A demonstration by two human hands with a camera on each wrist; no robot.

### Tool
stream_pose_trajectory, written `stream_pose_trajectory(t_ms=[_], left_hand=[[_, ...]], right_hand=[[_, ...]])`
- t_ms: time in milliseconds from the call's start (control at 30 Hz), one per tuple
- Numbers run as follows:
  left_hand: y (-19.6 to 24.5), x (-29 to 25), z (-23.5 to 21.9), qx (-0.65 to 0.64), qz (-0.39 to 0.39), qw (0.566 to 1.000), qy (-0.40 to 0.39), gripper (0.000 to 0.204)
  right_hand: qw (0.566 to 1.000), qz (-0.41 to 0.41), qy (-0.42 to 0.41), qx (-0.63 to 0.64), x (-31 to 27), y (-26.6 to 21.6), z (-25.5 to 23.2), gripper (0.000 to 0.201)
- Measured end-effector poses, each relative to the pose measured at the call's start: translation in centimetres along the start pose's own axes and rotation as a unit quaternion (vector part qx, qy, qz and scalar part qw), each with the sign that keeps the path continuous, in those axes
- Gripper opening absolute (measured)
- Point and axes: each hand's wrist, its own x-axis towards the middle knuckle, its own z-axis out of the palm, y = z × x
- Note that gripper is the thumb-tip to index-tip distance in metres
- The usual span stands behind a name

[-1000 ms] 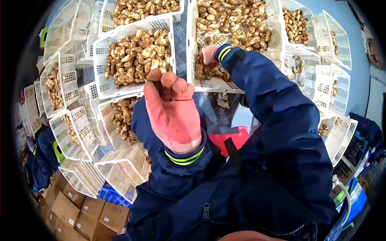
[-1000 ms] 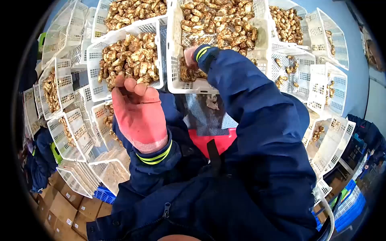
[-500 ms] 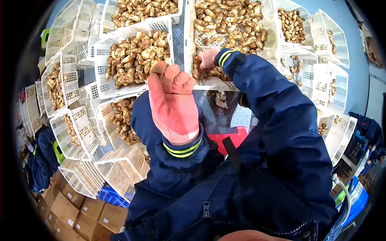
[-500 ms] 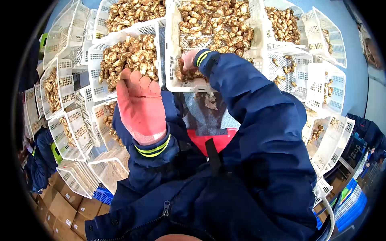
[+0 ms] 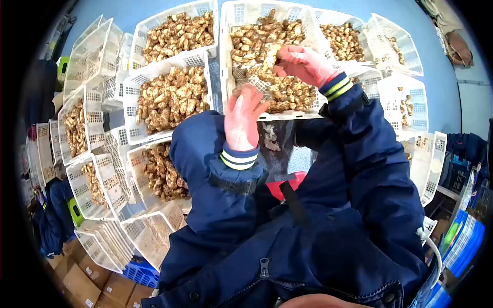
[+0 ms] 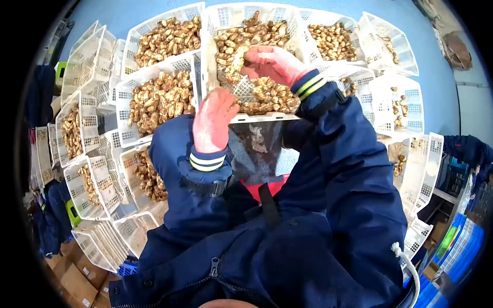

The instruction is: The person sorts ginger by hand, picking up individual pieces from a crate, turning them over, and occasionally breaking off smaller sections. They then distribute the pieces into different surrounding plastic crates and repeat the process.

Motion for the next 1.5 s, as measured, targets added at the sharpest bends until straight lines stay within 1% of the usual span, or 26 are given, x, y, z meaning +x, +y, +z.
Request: stream_pose_trajectory(t_ms=[33, 67, 100, 167, 200, 300, 367, 433, 500, 733, 800, 900, 1033, 1067, 1133, 1167, 1200, 1233, 1267, 1300, 1333, 1367, 1400, 1433, 1467, 1500], left_hand=[[0.1, -0.4, 0.6, -0.040, -0.061, 0.997, -0.020, 0.044], [0.0, -0.4, 0.9, -0.063, -0.112, 0.990, -0.065, 0.044], [-0.1, -0.3, 1.1, -0.084, -0.162, 0.977, -0.108, 0.044], [-0.5, -0.3, 1.2, -0.054, -0.146, 0.977, -0.143, 0.043], [-0.7, -0.3, 1.2, -0.027, -0.133, 0.976, -0.172, 0.042], [-2.0, 0.0, 0.5, -0.025, -0.075, 0.986, -0.149, 0.032], [-1.7, -0.3, 1.2, -0.013, -0.067, 0.987, -0.147, 0.031], [-1.4, -0.5, 1.5, -0.003, -0.064, 0.988, -0.143, 0.031], [-1.3, -0.4, 1.6, -0.005, -0.066, 0.986, -0.154, 0.032], [-1.6, -0.1, 1.2, -0.009, -0.093, 0.983, -0.157, 0.025], [-1.8, -0.1, 0.8, -0.016, -0.084, 0.985, -0.152, 0.027], [-1.8, 0.2, 0.5, -0.058, -0.092, 0.983, -0.149, 0.029], [-1.5, -0.3, 1.2, 0.021, -0.090, 0.982, -0.165, 0.033], [-1.5, -0.3, 1.3, 0.045, -0.098, 0.985, -0.134, 0.034], [-1.5, 0.2, 0.6, 0.056, -0.100, 0.988, -0.105, 0.036], [-1.6, 0.7, 0.0, 0.054, -0.100, 0.988, -0.106, 0.037], [-1.2, 0.5, 0.2, 0.050, -0.085, 0.991, -0.092, 0.035], [-0.9, 0.8, -0.7, 0.013, -0.078, 0.986, -0.144, 0.034], [-0.8, 0.3, -0.3, 0.018, -0.062, 0.991, -0.115, 0.034], [-0.5, 0.1, 0.3, 0.024, -0.045, 0.995, -0.091, 0.034], [-0.5, 0.5, -0.3, 0.006, -0.037, 0.991, -0.126, 0.036], [-0.6, 0.4, -0.1, 0.003, -0.038, 0.991, -0.126, 0.036], [-0.5, 0.1, 0.1, 0.009, -0.032, 0.992, -0.121, 0.038], [-0.5, 0.1, 0.2, 0.016, -0.022, 0.993, -0.115, 0.039], [-0.5, 0.3, 0.1, 0.018, -0.022, 0.995, -0.100, 0.041], [-0.5, 0.5, -0.1, 0.018, -0.021, 0.995, -0.094, 0.041]], right_hand=[[0.996, -0.052, -0.070, 0.014, -1.1, -0.5, 0.7, 0.022], [0.997, -0.028, 0.026, -0.073, -2.7, -1.3, 2.5, 0.023], [0.995, -0.034, 0.070, -0.068, -3.9, -1.3, 3.7, 0.024], [0.990, -0.048, 0.116, -0.064, -5.3, -0.4, 5.4, 0.027], [0.990, -0.090, 0.105, -0.020, -5.7, 0.1, 6.1, 0.035], [0.986, -0.142, 0.086, 0.015, -6.2, 0.6, 7.4, 0.060], [0.986, -0.116, 0.122, -0.007, -6.1, 0.6, 7.9, 0.064], [0.980, -0.144, 0.120, 0.069, -5.8, 0.7, 8.4, 0.061], [0.980, -0.136, 0.125, 0.074, -5.7, 0.6, 8.0, 0.058], [0.983, -0.117, 0.141, 0.018, -5.5, 0.9, 7.2, 0.056], [0.991, -0.100, 0.085, 0.007, -5.3, 0.9, 7.0, 0.053], [0.990, -0.104, 0.088, -0.026, -5.6, -0.1, 8.9, 0.057], [0.982, -0.103, 0.121, -0.099, -6.4, -1.5, 7.9, 0.048], [0.963, -0.156, 0.150, -0.159, -6.9, -2.6, 7.3, 0.043], [0.938, -0.186, 0.203, -0.210, -9.8, -6.3, 5.0, 0.039], [0.878, -0.176, 0.279, -0.346, -11.9, -8.2, 2.4, 0.041], [0.854, -0.177, 0.323, -0.368, -14.0, -10.1, 2.0, 0.041], [0.851, -0.146, 0.350, -0.364, -16.4, -11.5, 0.2, 0.040], [0.833, -0.087, 0.401, -0.371, -18.9, -12.2, -1.8, 0.038], [0.787, 0.012, 0.404, -0.465, -21.4, -12.6, -2.8, 0.034], [0.820, 0.067, 0.399, -0.406, -25.2, -11.8, -8.2, 0.035], [0.707, 0.180, 0.418, -0.541, -26.6, -10.8, -7.6, 0.033], [0.685, 0.237, 0.400, -0.561, -30.6, -8.6, -13.0, 0.034], [0.626, 0.327, 0.372, -0.602, -31.9, -8.0, -13.0, 0.036], [0.664, 0.368, 0.438, -0.481, -32.5, -7.1, -13.2, 0.039], [0.668, 0.334, 0.437, -0.501, -32.5, -6.7, -14.0, 0.037]])
